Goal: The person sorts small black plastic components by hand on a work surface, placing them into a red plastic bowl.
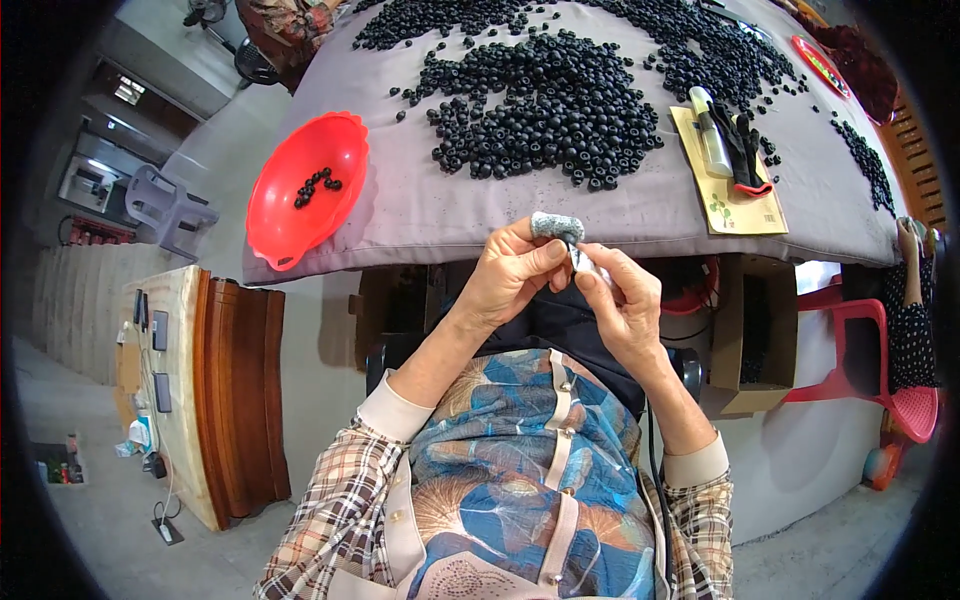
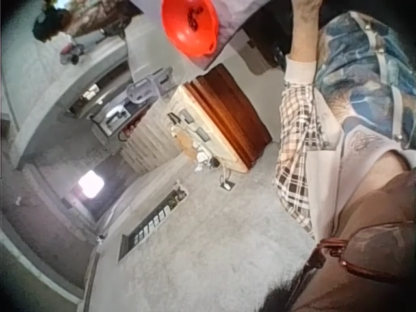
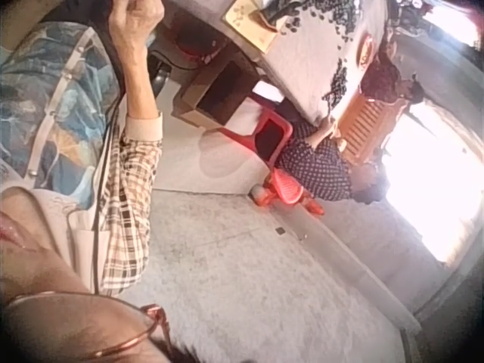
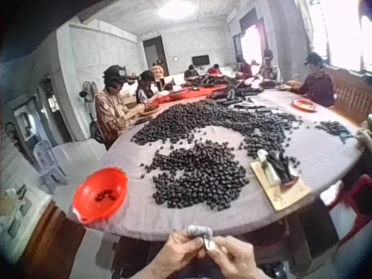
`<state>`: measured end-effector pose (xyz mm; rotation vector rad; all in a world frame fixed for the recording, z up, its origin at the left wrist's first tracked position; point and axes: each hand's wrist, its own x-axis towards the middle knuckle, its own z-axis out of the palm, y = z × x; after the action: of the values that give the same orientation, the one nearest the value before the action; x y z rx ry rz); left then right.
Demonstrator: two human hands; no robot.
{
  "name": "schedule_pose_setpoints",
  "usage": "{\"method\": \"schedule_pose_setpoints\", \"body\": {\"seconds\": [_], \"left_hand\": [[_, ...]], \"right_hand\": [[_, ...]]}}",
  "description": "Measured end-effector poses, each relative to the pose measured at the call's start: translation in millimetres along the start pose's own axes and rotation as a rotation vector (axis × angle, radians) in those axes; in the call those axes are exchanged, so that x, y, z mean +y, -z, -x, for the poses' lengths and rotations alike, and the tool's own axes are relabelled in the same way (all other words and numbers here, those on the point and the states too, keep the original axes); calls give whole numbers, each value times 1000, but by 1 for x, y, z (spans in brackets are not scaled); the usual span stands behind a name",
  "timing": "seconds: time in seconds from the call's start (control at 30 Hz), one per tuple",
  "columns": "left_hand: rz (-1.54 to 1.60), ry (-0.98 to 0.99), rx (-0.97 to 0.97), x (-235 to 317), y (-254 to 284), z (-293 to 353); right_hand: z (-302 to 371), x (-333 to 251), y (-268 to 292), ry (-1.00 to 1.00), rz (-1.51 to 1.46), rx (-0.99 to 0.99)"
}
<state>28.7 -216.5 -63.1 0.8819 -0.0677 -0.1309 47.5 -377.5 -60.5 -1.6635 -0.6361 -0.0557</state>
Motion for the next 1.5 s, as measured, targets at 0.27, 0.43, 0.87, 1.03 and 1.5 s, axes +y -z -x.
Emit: {"method": "schedule_pose_setpoints", "body": {"seconds": [0.27,0.43,0.87,1.03,1.5], "left_hand": [[-1,10,-4,0,2,0],[-3,14,-20,0,2,0],[-53,-26,4,-5,2,0],[-103,-37,36,-6,3,0],[-207,-70,34,-3,3,-1]], "right_hand": [[0,0,0,-9,8,-7],[0,-1,0,-35,-11,-6],[-1,-4,1,-87,-40,-18],[-2,-6,0,-102,-136,-19],[-3,-1,-2,-120,-173,-36]]}}
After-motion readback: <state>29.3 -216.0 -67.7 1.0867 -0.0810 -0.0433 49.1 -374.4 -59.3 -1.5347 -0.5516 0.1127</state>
